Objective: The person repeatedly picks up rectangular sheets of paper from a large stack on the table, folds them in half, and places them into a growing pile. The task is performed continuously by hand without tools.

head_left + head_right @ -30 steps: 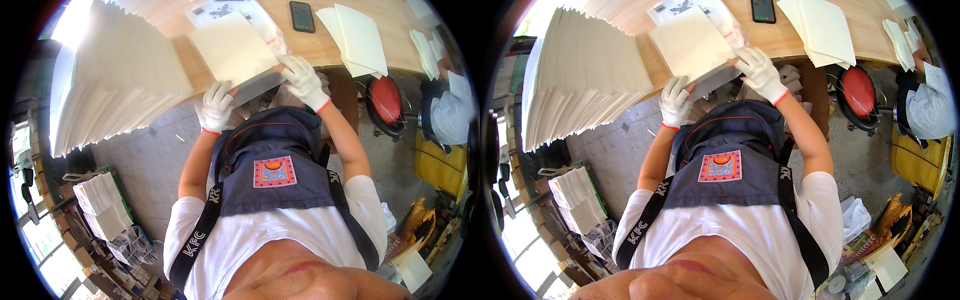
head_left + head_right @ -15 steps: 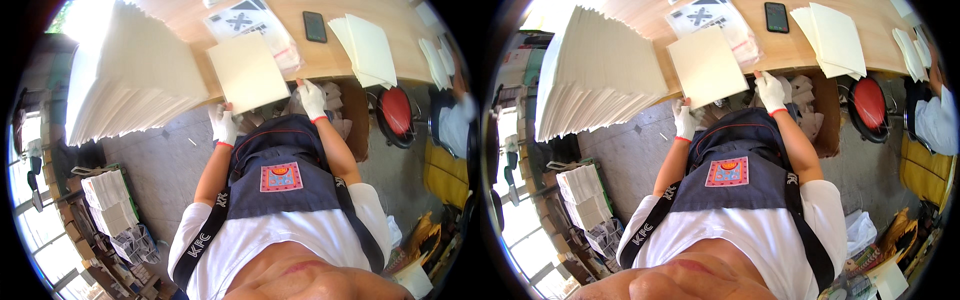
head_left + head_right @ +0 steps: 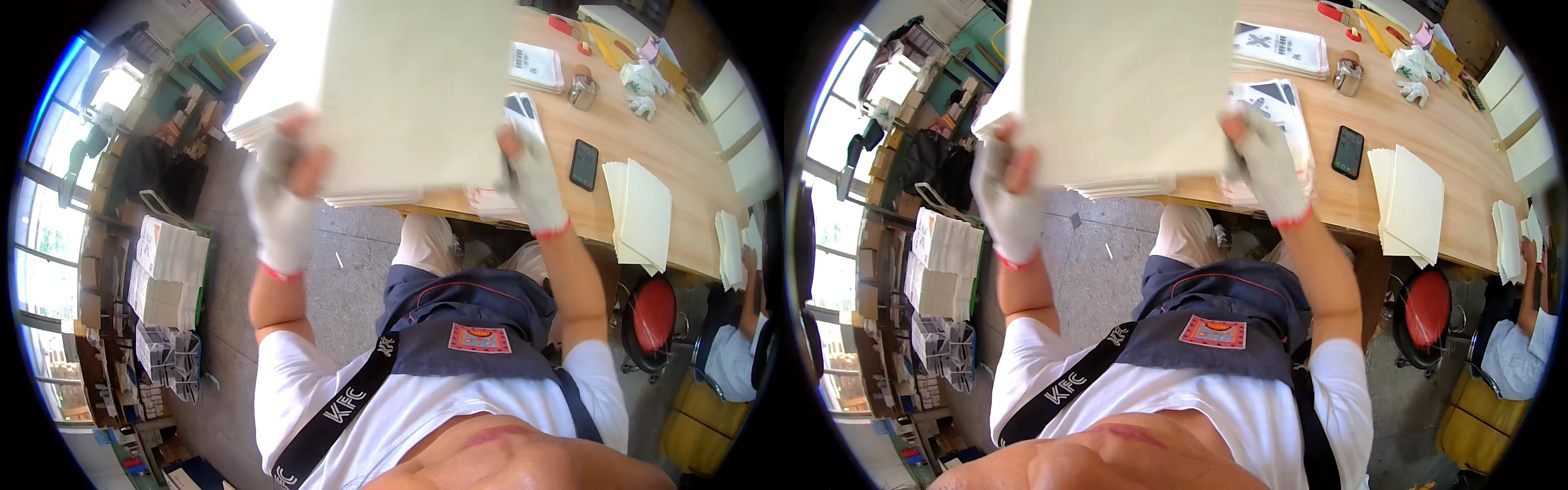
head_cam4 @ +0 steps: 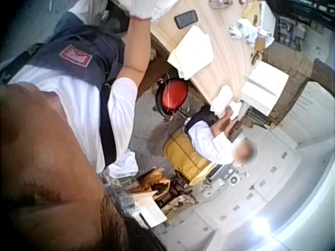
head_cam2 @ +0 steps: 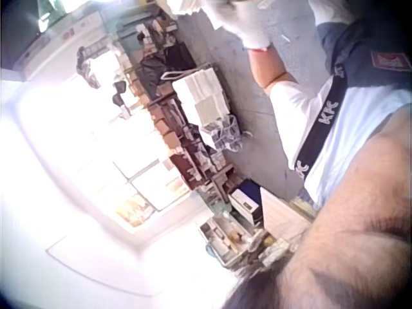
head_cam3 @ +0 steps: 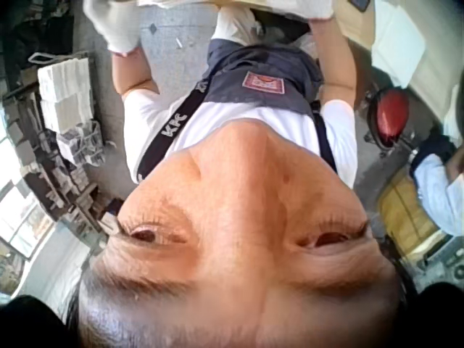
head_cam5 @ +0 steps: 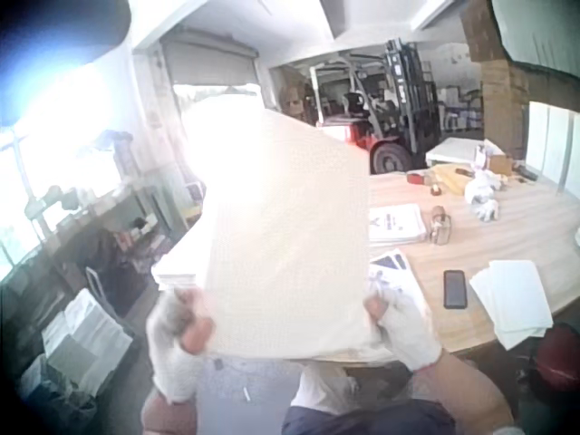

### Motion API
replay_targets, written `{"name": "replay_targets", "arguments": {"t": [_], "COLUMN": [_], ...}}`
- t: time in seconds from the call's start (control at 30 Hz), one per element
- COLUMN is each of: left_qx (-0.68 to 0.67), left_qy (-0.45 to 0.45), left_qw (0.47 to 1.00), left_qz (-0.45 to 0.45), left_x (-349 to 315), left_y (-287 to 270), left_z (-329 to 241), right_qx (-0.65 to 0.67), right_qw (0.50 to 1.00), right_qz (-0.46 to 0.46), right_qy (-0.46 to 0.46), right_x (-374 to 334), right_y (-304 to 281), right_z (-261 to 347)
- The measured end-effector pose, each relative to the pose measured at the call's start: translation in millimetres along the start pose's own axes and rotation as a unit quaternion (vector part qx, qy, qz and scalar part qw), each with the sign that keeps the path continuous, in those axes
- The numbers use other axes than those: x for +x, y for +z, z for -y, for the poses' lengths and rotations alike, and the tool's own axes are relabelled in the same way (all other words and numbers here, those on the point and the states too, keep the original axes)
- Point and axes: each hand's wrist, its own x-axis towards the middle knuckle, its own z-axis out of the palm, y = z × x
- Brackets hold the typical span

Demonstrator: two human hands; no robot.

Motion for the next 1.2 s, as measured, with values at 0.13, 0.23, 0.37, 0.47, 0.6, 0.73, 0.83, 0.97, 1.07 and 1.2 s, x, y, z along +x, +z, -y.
{"name": "replay_targets", "arguments": {"t": [0.13, 0.23, 0.37, 0.47, 0.6, 0.73, 0.83, 0.97, 1.07, 1.2], "left_qx": [-0.027, 0.240, 0.329, 0.035, 0.008, 0.073, -0.076, -0.035, -0.007, 0.013], "left_qy": [0.047, 0.043, -0.014, -0.056, -0.048, -0.345, -0.436, -0.343, -0.248, -0.200], "left_qw": [0.996, 0.970, 0.941, 0.988, 0.973, 0.929, 0.894, 0.926, 0.942, 0.933], "left_qz": [-0.076, -0.022, 0.076, -0.142, -0.227, -0.114, -0.078, 0.154, 0.224, 0.300], "left_x": [76, 107, 90, 47, -47, -174, -228, -227, -211, -192], "left_y": [-56, -106, -115, -76, -89, -39, 14, 76, 108, 127], "left_z": [-2, 41, 74, 93, 201, 253, 258, 256, 237, 213], "right_qx": [-0.024, -0.119, -0.197, -0.085, -0.078, -0.026, -0.142, -0.077, 0.042, 0.125], "right_qw": [0.988, 0.982, 0.969, 0.990, 0.996, 0.937, 0.853, 0.810, 0.869, 0.858], "right_qz": [0.143, 0.148, 0.143, 0.112, -0.028, -0.328, -0.499, -0.572, -0.447, -0.457], "right_qy": [-0.052, -0.023, 0.030, 0.014, -0.041, 0.114, 0.062, 0.106, 0.205, 0.197], "right_x": [79, 94, 87, 54, -31, -123, -168, -207, -201, -170], "right_y": [84, 113, 99, 57, -37, -161, -238, -352, -367, -326], "right_z": [60, 54, 52, 31, -45, -61, -40, -24, -19, -21]}}
